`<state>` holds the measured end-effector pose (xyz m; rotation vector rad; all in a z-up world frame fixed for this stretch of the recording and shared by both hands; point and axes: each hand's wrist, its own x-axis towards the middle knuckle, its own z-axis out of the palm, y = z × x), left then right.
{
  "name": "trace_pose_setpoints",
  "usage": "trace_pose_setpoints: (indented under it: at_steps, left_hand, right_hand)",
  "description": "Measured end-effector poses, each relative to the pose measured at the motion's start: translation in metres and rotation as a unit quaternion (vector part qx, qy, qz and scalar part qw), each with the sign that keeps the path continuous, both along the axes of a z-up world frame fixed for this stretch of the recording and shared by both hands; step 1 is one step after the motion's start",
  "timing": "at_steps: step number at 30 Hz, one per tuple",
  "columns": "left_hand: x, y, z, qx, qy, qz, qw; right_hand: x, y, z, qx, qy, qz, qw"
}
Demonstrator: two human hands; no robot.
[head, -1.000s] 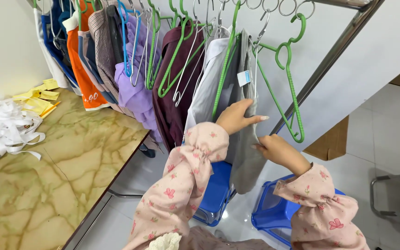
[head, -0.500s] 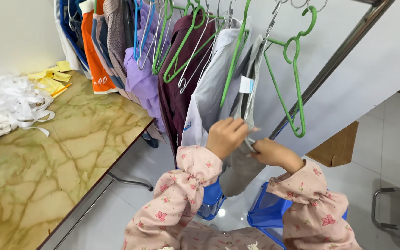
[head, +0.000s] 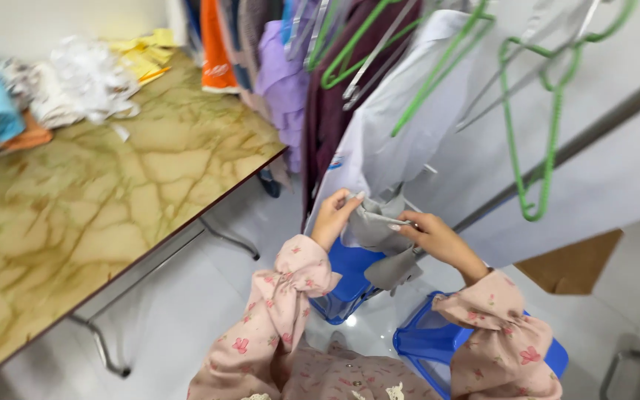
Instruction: The person takes a patterned white shirt from a hanger, folds it, and places it on a stack. They then take a light blue shirt from a hanger, fold it, and add it to the stack. Finally, they take a grey shirt from a hanger, fold it, and place it on the stack.
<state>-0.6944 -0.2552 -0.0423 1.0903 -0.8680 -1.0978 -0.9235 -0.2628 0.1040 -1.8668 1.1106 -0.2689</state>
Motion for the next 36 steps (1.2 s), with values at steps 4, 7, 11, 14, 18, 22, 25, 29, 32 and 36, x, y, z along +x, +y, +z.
trace_pose_setpoints:
  at_steps: [4,7,11,14,18,22,25,29,32,36]
  left_hand:
    - [0.044,0.072,0.043,-0.003,0.093,0.069,0.993]
    - [0.082,0.123,0.073,-0.019,0.226,0.099,0.969]
    - [0.125,0.191,0.11,-0.067,0.324,0.136,0.934]
    - [0.156,0.228,0.12,-0.119,0.365,0.158,0.91]
    - [0.205,0.27,0.116,-0.15,0.295,0.201,0.922]
    - [0.238,0.324,0.116,-0.09,0.208,0.255,0.94]
    - [0.248,0.358,0.124,-0.076,0.111,0.284,0.949]
    - [0.253,0.39,0.132,-0.059,0.082,0.277,0.956]
    - [0.268,0.417,0.143,-0.059,0.047,0.288,0.954]
    - [0.305,0.442,0.106,-0.025,-0.151,0.343,0.927]
  right_hand:
    - [0.044,0.018,0.034,0.048,-0.07,0.065,0.994]
    - [0.088,0.024,0.024,0.079,-0.115,0.127,0.982]
    - [0.152,0.041,0.007,-0.053,-0.15,0.224,0.962]
    - [0.2,0.066,-0.008,0.0,-0.207,0.268,0.941]
    - [0.262,0.113,0.001,0.099,-0.223,0.32,0.915]
    - [0.318,0.154,-0.001,0.087,-0.178,0.389,0.9]
    - [0.345,0.192,-0.006,0.104,-0.202,0.392,0.892]
    - [0.379,0.236,-0.024,0.096,-0.223,0.374,0.895]
    - [0.398,0.256,-0.027,0.13,-0.226,0.355,0.898]
    - [0.42,0.29,-0.001,0.104,-0.219,0.394,0.887]
